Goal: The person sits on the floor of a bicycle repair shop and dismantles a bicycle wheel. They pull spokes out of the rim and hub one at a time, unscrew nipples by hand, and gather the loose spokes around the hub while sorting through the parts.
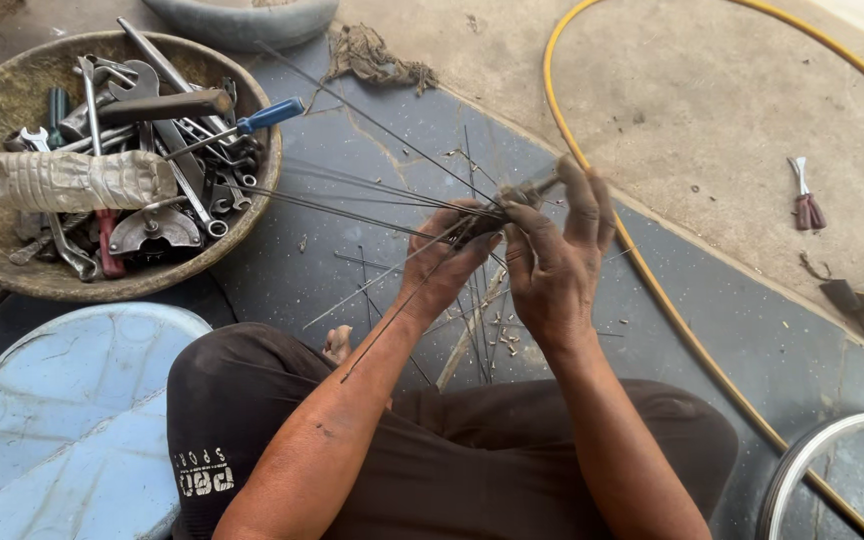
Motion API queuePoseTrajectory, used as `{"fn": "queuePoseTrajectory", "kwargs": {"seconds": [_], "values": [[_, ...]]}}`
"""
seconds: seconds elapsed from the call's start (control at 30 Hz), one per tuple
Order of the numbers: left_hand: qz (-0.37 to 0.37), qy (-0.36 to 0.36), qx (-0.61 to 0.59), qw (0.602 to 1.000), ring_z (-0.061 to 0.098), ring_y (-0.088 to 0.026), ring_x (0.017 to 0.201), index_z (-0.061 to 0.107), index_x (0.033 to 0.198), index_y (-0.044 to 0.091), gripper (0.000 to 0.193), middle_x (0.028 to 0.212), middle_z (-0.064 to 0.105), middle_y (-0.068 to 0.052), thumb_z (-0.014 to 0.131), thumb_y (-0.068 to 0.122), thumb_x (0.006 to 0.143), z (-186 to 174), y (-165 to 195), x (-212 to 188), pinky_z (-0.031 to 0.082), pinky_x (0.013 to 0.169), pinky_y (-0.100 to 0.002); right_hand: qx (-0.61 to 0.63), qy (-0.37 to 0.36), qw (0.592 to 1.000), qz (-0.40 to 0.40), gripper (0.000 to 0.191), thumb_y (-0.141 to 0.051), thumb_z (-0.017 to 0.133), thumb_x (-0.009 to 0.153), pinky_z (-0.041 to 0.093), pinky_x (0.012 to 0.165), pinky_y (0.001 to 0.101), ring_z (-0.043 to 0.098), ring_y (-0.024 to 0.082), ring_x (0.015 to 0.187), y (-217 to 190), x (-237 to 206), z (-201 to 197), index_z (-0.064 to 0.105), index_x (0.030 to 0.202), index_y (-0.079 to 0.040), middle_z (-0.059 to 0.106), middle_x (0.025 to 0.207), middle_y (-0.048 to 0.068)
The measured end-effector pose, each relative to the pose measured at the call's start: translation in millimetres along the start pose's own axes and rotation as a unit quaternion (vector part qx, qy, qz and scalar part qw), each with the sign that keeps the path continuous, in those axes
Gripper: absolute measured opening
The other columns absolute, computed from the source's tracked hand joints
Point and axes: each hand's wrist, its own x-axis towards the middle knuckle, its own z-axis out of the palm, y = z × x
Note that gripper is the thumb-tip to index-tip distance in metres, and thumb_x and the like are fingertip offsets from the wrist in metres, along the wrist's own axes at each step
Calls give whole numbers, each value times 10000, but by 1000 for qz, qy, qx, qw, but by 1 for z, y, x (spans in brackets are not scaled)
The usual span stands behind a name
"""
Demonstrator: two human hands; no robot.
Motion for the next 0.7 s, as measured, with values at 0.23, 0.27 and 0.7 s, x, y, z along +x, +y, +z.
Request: {"fn": "queuePoseTrajectory", "kwargs": {"seconds": [0.23,0.27,0.7], "values": [[47,-54,80,994,713,-90,918,692,1203,121,356,1022,753,-20,812,207,880,-4,16,2,603,793,-293,-11,-34,999,11,133,-133,824,931,213,1289,517,206,386,1574,10,4,-2,802,1062,-135,431,1615,140],[71,-52,129,988,711,-95,917,694,1201,118,365,1030,743,-29,822,209,872,-5,19,1,598,792,-300,-5,-34,999,10,124,-128,828,920,224,1283,519,208,384,1572,12,4,-3,800,1040,-134,436,1613,137],[-33,-114,63,991,690,-86,792,707,1106,85,323,852,744,-15,803,303,887,-9,33,6,580,718,-286,140,-45,988,41,103,-14,703,874,292,1306,544,298,367,1587,21,10,-13,649,925,-84,560,1464,74]]}}
